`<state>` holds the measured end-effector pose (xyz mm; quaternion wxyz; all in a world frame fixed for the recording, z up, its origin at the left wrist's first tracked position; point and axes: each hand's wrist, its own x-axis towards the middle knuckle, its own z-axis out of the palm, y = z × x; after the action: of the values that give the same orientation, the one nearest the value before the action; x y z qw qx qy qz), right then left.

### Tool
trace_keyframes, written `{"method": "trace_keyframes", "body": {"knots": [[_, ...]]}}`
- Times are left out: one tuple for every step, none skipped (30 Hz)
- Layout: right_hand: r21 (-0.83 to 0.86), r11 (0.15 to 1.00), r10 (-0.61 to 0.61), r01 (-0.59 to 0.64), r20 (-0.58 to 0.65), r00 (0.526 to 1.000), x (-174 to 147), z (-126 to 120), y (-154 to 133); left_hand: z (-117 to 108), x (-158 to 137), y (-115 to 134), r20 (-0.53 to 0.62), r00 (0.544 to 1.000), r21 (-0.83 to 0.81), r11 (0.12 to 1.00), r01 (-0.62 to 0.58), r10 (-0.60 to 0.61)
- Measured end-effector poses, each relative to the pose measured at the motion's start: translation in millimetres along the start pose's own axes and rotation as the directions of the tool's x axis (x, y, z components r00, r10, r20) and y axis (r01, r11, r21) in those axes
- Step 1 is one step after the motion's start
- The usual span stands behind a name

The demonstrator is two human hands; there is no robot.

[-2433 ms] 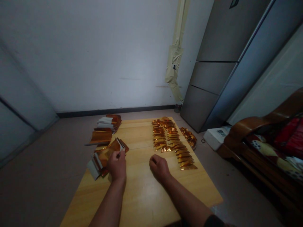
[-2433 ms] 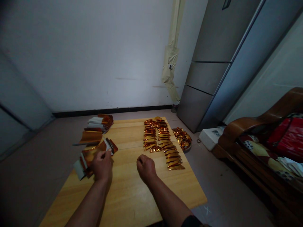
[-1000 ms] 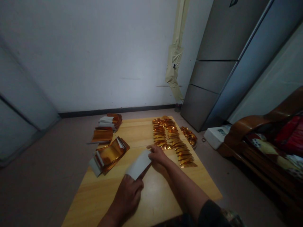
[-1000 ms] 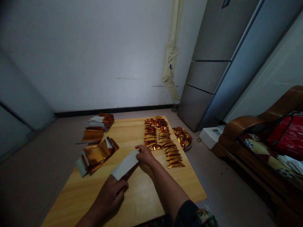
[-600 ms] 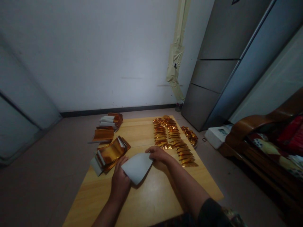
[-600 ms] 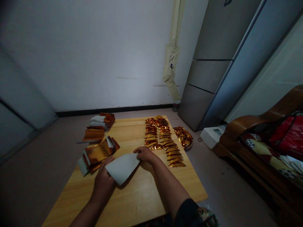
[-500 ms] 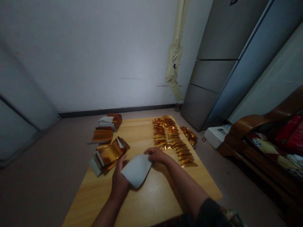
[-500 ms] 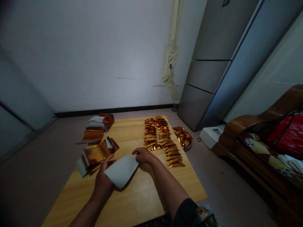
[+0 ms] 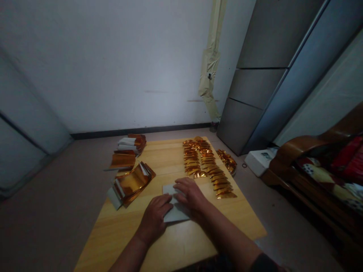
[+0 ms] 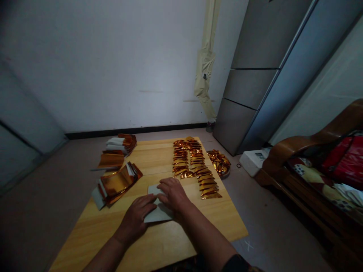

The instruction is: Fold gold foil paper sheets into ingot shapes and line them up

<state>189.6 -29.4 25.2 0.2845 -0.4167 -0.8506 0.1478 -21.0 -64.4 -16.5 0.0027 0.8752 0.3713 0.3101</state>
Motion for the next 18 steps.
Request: {"method": "trace_keyframes", "body": {"knots": [[0.087, 0.996, -0.024, 0.024, -0.003, 1.0, -10, 1, 2, 1, 0, 0, 0.008, 1.0, -0.006, 1.0, 0.022, -0.022], [0.158, 0.987, -0.021, 0.021, 0.0, 1.0, -19, 1, 5, 2, 1, 0, 0.015, 0.999, -0.014, 0.999, 0.049, -0.049], [0.204, 0.979, -0.013, 0.01, 0.013, 1.0, -28, 1, 8, 3, 2, -1, 0.02, 0.997, -0.024, 0.997, 0.076, -0.076], [0.228, 0.974, 0.002, -0.009, 0.032, 0.999, -35, 0, 10, 4, 3, -2, 0.024, 0.994, -0.036, 0.994, 0.104, -0.104], [0.241, 0.971, -0.001, -0.011, 0.047, 0.999, -41, -1, 12, 5, 4, -3, 0.029, 0.991, -0.05, 0.99, 0.132, -0.131], [0.244, 0.969, 0.006, -0.021, 0.065, 0.998, -45, -2, 13, 5, 5, -4, 0.037, 0.987, -0.066, 0.985, 0.161, -0.158], [0.241, 0.969, 0.03, -0.048, 0.076, 0.997, -47, -3, 13, 5, 7, -6, 0.049, 0.982, -0.085, 0.979, 0.187, -0.184], [0.237, 0.969, 0.053, -0.071, 0.084, 0.995, -48, -3, 12, 5, 9, -7, 0.064, 0.976, -0.106, 0.971, 0.214, -0.208], [0.235, 0.967, 0.077, -0.096, 0.091, 0.993, -47, -4, 11, 5, 10, -8, 0.079, 0.969, -0.13, 0.962, 0.241, -0.233], [0.233, 0.964, 0.106, -0.125, 0.093, 0.99, -45, -4, 9, 5, 12, -9, 0.093, 0.962, -0.156, 0.951, 0.268, -0.256], [0.231, 0.96, 0.14, -0.158, 0.095, 0.986, -42, -4, 8, 4, 14, -9, 0.106, 0.954, -0.183, 0.938, 0.296, -0.28], [0.228, 0.953, 0.185, -0.201, 0.09, 0.979, -39, -3, 7, 4, 16, -9, 0.118, 0.944, -0.21, 0.921, 0.327, -0.308], [0.223, 0.941, 0.241, -0.253, 0.081, 0.967, -34, -1, 6, 3, 18, -9, 0.127, 0.93, -0.233, 0.901, 0.366, -0.345], [0.218, 0.925, 0.304, -0.311, 0.067, 0.95, -29, 0, 5, 3, 21, -8, 0.129, 0.911, -0.253, 0.875, 0.412, -0.392], [0.218, 0.903, 0.37, -0.37, 0.043, 0.928, -24, 2, 4, 2, 24, -7, 0.127, 0.885, -0.272, 0.843, 0.465, -0.447], [0.229, 0.881, 0.419, -0.414, 0.03, 0.908, -18, 3, 3, 2, 27, -5, 0.124, 0.85, -0.288, 0.801, 0.524, -0.511], [0.24, 0.858, 0.463, -0.454, 0.02, 0.886, -13, 5, 1, 2, 31, -3, 0.117, 0.805, -0.302, 0.752, 0.586, -0.581], [0.24, 0.836, 0.507, -0.493, 0.004, 0.862, -8, 7, 0, 2, 34, -1, 0.121, 0.755, -0.314, 0.696, 0.645, -0.645]]}}
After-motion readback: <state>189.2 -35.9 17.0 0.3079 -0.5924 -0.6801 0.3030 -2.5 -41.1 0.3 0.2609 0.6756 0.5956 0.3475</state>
